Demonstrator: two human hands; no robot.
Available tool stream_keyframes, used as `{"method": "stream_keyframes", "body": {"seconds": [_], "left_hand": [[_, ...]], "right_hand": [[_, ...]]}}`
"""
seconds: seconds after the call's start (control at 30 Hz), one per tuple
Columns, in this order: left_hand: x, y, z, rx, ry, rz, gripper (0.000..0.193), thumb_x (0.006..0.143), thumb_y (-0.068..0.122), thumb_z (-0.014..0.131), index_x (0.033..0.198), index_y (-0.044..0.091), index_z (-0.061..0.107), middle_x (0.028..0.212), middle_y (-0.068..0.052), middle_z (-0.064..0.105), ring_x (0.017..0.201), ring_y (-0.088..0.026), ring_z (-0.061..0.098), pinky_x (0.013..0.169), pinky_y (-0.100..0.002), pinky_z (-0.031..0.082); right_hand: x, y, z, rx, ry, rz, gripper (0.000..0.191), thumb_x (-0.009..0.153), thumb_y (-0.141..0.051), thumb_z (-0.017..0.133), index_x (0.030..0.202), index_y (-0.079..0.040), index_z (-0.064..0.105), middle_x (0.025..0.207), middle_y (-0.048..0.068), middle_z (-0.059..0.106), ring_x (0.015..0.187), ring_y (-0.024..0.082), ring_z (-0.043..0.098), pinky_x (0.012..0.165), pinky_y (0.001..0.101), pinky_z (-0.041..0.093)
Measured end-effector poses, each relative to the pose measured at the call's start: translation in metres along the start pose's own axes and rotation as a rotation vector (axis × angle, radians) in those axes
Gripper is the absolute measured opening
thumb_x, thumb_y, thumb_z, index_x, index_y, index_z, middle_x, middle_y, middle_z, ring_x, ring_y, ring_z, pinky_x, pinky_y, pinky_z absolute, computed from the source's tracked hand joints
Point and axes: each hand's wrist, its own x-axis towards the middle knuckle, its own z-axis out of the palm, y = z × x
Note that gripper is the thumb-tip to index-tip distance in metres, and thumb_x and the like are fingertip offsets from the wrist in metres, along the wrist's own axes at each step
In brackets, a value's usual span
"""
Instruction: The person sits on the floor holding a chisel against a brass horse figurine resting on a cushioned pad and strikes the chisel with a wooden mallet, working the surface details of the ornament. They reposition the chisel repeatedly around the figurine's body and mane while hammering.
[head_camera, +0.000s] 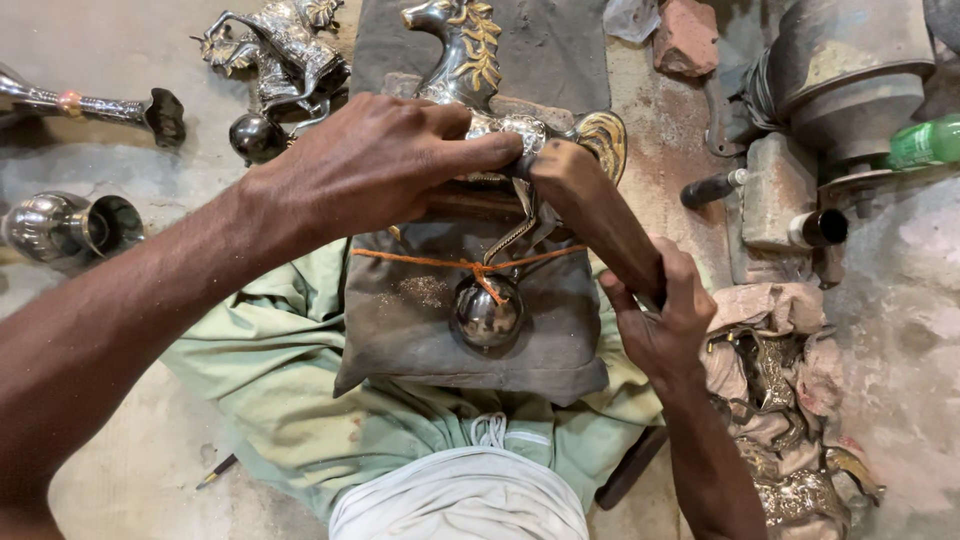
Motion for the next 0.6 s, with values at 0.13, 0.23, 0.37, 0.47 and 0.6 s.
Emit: {"method": "stream_keyframes", "body": {"seconds": [0.13, 0.23, 0.37, 0.47, 0.6], "left_hand": [[0.002, 0.000, 0.000, -0.004, -0.006, -0.010, 0.072, 0.071, 0.004, 0.080, 0.136, 0.023, 0.054, 0.096, -0.012, 0.068, 0.077, -0.034, 0.072, 0.062, -0.047, 0.061], [0.002, -0.001, 0.002, 0.003, -0.021, -0.021, 0.072, 0.072, 0.004, 0.080, 0.137, 0.023, 0.054, 0.097, -0.012, 0.069, 0.075, -0.033, 0.072, 0.060, -0.046, 0.061], [0.002, -0.004, 0.007, 0.012, -0.048, -0.015, 0.067, 0.076, 0.005, 0.078, 0.134, 0.027, 0.053, 0.095, -0.009, 0.069, 0.076, -0.030, 0.073, 0.061, -0.042, 0.063], [-0.001, -0.008, 0.006, 0.003, -0.007, 0.050, 0.063, 0.080, 0.009, 0.076, 0.136, 0.024, 0.051, 0.096, -0.010, 0.068, 0.078, -0.031, 0.072, 0.061, -0.044, 0.063], [-0.003, -0.008, 0.001, -0.014, -0.038, 0.011, 0.052, 0.089, 0.010, 0.070, 0.135, 0.026, 0.051, 0.099, -0.011, 0.067, 0.075, -0.028, 0.071, 0.061, -0.039, 0.064]], "right_hand": [[0.002, -0.001, 0.003, 0.347, -0.006, 0.181, 0.044, 0.103, -0.014, 0.081, 0.131, -0.006, 0.048, 0.102, 0.015, 0.064, 0.089, 0.025, 0.065, 0.078, 0.0364, 0.054], [0.001, 0.003, 0.000, 0.052, -0.014, 0.110, 0.057, 0.097, -0.018, 0.083, 0.137, -0.006, 0.045, 0.099, 0.014, 0.068, 0.083, 0.023, 0.069, 0.071, 0.0360, 0.056], [-0.001, 0.005, -0.005, 0.070, -0.032, 0.122, 0.057, 0.096, -0.019, 0.083, 0.137, -0.007, 0.045, 0.098, 0.014, 0.069, 0.084, 0.028, 0.069, 0.073, 0.0370, 0.055], [-0.002, 0.001, -0.004, 0.092, 0.005, 0.112, 0.060, 0.093, -0.020, 0.083, 0.138, -0.006, 0.046, 0.098, 0.016, 0.070, 0.083, 0.029, 0.070, 0.075, 0.0379, 0.056], [0.000, -0.005, 0.001, 0.044, 0.007, 0.169, 0.064, 0.089, -0.020, 0.084, 0.137, -0.002, 0.046, 0.091, 0.017, 0.069, 0.076, 0.027, 0.068, 0.069, 0.0376, 0.053]]}}
